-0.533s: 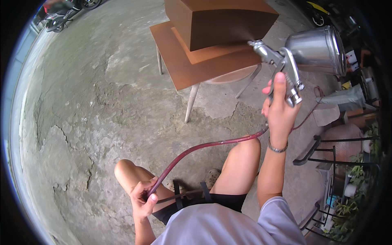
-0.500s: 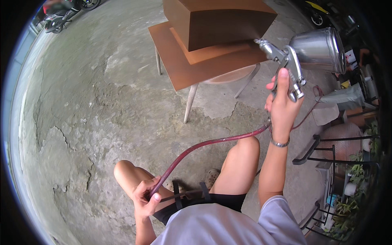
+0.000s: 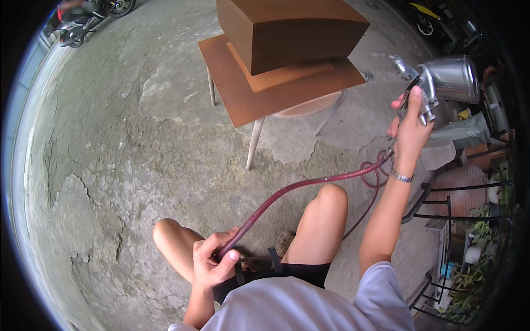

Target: The person uses a spray gun to apply paint to a small wooden box placed on a table. They move around the box to cover different sides, maintaining a steady hand and consistent distance from the surface.

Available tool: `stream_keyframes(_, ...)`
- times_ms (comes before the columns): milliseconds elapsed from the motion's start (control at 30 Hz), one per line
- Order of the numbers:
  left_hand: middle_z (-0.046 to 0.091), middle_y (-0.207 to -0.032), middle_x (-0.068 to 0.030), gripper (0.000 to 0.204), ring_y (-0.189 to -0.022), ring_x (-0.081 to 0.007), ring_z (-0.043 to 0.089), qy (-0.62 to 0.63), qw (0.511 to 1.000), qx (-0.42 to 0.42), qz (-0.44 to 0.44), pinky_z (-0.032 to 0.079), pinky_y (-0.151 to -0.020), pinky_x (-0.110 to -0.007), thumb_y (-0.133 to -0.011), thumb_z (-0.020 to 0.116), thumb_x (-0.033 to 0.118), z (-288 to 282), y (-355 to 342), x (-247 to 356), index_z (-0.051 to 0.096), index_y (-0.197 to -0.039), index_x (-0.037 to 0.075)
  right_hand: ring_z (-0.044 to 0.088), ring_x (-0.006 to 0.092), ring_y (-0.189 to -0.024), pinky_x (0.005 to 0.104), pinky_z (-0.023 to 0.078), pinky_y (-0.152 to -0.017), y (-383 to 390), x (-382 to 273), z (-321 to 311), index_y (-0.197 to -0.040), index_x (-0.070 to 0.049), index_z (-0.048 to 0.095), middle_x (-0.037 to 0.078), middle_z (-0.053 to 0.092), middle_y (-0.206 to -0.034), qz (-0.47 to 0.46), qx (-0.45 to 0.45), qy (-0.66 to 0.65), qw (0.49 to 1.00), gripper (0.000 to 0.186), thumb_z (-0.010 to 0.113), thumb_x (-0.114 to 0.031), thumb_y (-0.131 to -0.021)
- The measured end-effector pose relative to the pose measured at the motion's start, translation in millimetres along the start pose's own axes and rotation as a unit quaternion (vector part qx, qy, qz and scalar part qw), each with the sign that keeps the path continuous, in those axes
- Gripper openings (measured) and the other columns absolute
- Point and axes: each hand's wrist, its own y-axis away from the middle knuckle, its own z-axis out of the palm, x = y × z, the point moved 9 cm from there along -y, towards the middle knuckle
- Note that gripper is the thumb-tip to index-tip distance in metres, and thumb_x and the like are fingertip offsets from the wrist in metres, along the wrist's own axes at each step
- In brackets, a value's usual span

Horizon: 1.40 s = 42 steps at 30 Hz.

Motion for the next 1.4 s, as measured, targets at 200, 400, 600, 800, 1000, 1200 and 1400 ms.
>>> stream_keyframes(200, 0.051, -0.062, 0.0028, 0.046, -0.052, -0.0037, 0.041, 0.037, 0.991, 0.109, -0.061, 0.031, -0.051, -0.023, -0.091, 0.074, 0.033, -64.1, 44.6, -27.2, 0.065, -0.107, -0.009, 0.048, 0.0067, -0.04, 0.0228, 0.033, -0.036, 95.7, -9.5, 47.0, -0.093, 0.001, 0.065, 0.005, 0.063, -0.07, 0.061, -0.165, -0.077, 0.981, 0.038, 0.067, -0.036, -0.098)
stream_keyframes(400, 0.05, -0.06, 0.0003, 0.053, -0.043, -0.0049, 0.04, 0.099, 0.976, 0.181, -0.068, 0.027, -0.04, -0.021, -0.094, 0.07, 0.039, -90.0, 83.2, -38.0, 0.059, -0.109, -0.01, 0.054, 0.0093, -0.057, 0.0259, 0.039, -0.052, 157.5, -63.2, 88.6, -0.09, 0.0, 0.065, 0.003, 0.06, -0.07, -0.022, -0.349, -0.117, 0.93, 0.033, 0.072, -0.032, -0.094)
stream_keyframes(600, 0.049, -0.06, 0.0006, 0.053, -0.044, -0.0046, 0.04, 0.091, 0.976, 0.189, -0.059, 0.028, -0.042, -0.02, -0.093, 0.071, 0.04, -91.5, 81.4, -35.9, 0.059, -0.108, -0.01, 0.049, 0.007, -0.056, 0.0245, 0.036, -0.051, 144.5, -76.3, 100.9, -0.089, 0.0, 0.065, 0.0, 0.055, -0.065, -0.036, -0.315, -0.137, 0.939, 0.034, 0.072, -0.032, -0.095)
stream_keyframes(800, 0.058, -0.07, -0.0029, 0.047, -0.057, -0.0067, 0.047, 0.073, 0.986, 0.141, -0.046, 0.035, -0.054, -0.023, -0.089, 0.074, 0.031, -65.0, 61.7, -23.0, 0.064, -0.108, -0.01, 0.047, 0.0051, -0.038, 0.0217, 0.032, -0.035, 81.9, -53.8, 62.5, -0.096, 0.002, 0.068, 0.002, 0.059, -0.06, 0.007, -0.109, -0.052, 0.993, 0.041, 0.071, -0.039, -0.095)
stream_keyframes(1000, 0.057, -0.065, -0.0027, 0.043, -0.057, -0.0069, 0.049, -0.015, 0.999, 0.036, 0.004, 0.038, -0.055, -0.023, -0.089, 0.073, 0.024, -14.7, 12.3, -0.5, 0.065, -0.112, -0.01, 0.047, 0.008, -0.036, 0.0252, 0.033, -0.034, 8.2, -28.5, 21.2, -0.087, 0.003, 0.066, 0.006, 0.061, -0.064, -0.016, -0.023, 0.004, 1.0, 0.045, 0.065, -0.041, -0.098)
stream_keyframes(1200, 0.059, -0.062, -0.0091, 0.03, -0.052, -0.0139, 0.054, -0.116, 0.993, -0.008, -0.012, 0.044, -0.055, -0.029, -0.093, 0.069, 0.02, 38.5, -43.1, -17.5, 0.067, -0.115, -0.002, 0.049, 0.0114, -0.036, 0.0268, 0.034, -0.035, -38.3, -4.5, -16.3, -0.092, 0.004, 0.067, 0.01, 0.068, -0.075, -0.055, 0.064, 0.035, 0.996, 0.047, 0.063, -0.042, -0.099)
stream_keyframes(1400, 0.056, -0.058, -0.0143, 0.022, -0.049, -0.0271, 0.057, -0.227, 0.961, -0.055, -0.145, 0.046, -0.053, -0.036, -0.098, 0.064, 0.025, 43.3, -63.6, -65.1, 0.066, -0.107, 0.005, 0.054, 0.0113, -0.043, 0.0224, 0.041, -0.037, -5.0, -3.6, -52.0, -0.114, 0.005, 0.062, 0.015, 0.071, -0.097, 0.031, -0.019, -0.009, 0.999, 0.046, 0.055, -0.039, -0.103)
